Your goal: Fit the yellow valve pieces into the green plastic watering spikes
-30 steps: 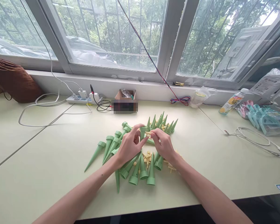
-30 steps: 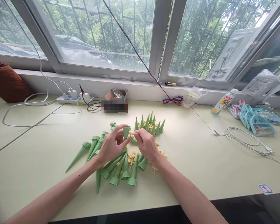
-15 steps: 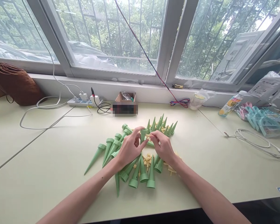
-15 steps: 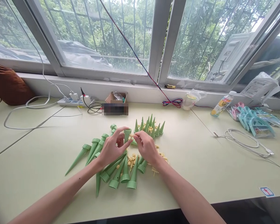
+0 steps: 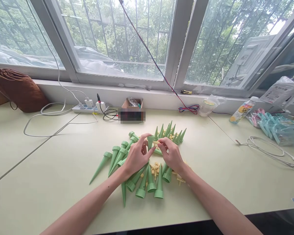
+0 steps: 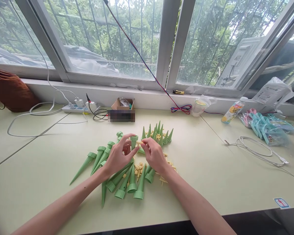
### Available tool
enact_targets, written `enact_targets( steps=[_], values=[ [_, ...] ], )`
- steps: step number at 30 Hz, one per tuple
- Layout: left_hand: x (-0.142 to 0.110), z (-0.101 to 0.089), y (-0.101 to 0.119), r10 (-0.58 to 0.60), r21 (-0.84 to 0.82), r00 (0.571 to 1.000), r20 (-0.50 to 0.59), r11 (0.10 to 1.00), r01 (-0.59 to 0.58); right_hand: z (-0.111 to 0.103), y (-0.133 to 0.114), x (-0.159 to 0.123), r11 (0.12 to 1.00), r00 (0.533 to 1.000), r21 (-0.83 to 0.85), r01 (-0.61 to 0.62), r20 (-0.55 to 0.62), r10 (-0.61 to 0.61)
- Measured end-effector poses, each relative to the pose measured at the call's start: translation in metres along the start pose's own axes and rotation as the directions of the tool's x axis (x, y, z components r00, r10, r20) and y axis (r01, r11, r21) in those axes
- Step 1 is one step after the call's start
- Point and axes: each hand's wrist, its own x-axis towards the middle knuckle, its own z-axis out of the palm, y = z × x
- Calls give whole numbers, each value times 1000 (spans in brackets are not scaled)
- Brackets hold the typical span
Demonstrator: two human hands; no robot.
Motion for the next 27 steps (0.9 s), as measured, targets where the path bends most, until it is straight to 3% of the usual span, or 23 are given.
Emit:
enact_targets(
  steps=[9,27],
  values=[
    [3,-3,3,-27,-41,999,-35,999,26,-2,-5,1,1000,1000,25,-7,-8,7],
    [2,-2,5,-18,-47,1000,-6,999,18,-3,-7,0,999,999,14,-29,-16,30]
  ],
)
